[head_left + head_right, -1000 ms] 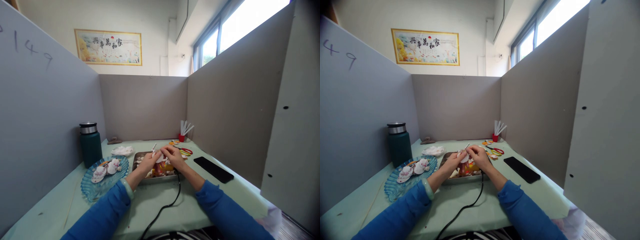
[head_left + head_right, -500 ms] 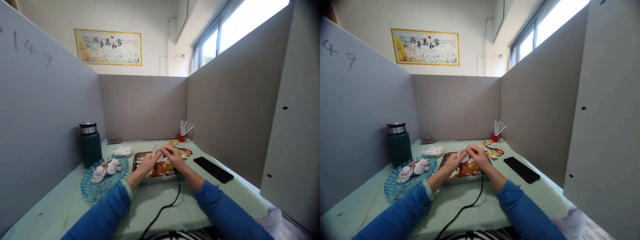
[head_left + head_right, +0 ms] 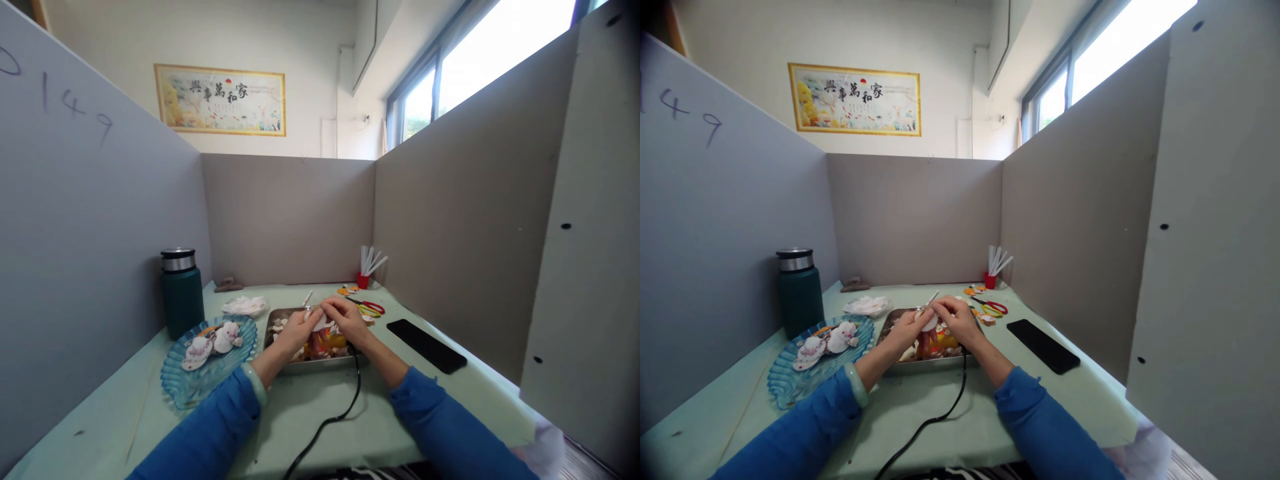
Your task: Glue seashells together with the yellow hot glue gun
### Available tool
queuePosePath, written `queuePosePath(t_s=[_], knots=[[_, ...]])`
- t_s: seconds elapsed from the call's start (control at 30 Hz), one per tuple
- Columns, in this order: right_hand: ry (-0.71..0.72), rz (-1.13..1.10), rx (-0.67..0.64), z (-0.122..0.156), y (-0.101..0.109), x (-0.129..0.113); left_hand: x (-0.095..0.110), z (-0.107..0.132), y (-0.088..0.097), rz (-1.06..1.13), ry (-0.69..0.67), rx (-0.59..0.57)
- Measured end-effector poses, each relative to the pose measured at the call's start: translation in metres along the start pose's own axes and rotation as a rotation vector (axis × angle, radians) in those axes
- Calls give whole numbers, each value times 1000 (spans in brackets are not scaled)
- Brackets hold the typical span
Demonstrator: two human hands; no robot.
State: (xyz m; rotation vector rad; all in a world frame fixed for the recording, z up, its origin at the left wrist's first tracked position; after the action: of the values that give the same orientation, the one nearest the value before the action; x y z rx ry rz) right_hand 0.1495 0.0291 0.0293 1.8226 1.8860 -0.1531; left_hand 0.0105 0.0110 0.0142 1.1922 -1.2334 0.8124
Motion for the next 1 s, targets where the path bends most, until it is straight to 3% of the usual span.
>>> queuePosePath(t_s=[0.3,0.8,1.0], knots=[[-42,-43,37,1,1,4,-1,-2,2,50,-13,-6],[20,36,16,4,0,7,5,5,2,-17,-8,20],[37,25,-15,4,0,0,0,2,-1,18,8,-47]])
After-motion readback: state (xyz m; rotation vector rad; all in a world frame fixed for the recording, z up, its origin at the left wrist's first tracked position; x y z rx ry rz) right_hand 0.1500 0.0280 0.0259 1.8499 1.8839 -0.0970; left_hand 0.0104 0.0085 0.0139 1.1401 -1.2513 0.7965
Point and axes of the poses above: each hand's wrist, its own z-axis away from the middle knuckle, its own y-axis out of the back of the hand, x = y × z, the point moved 3 cm from there along -z, towards the middle knuckle, and after that the axes turned 14 degrees about y, right-handed, at the moved point
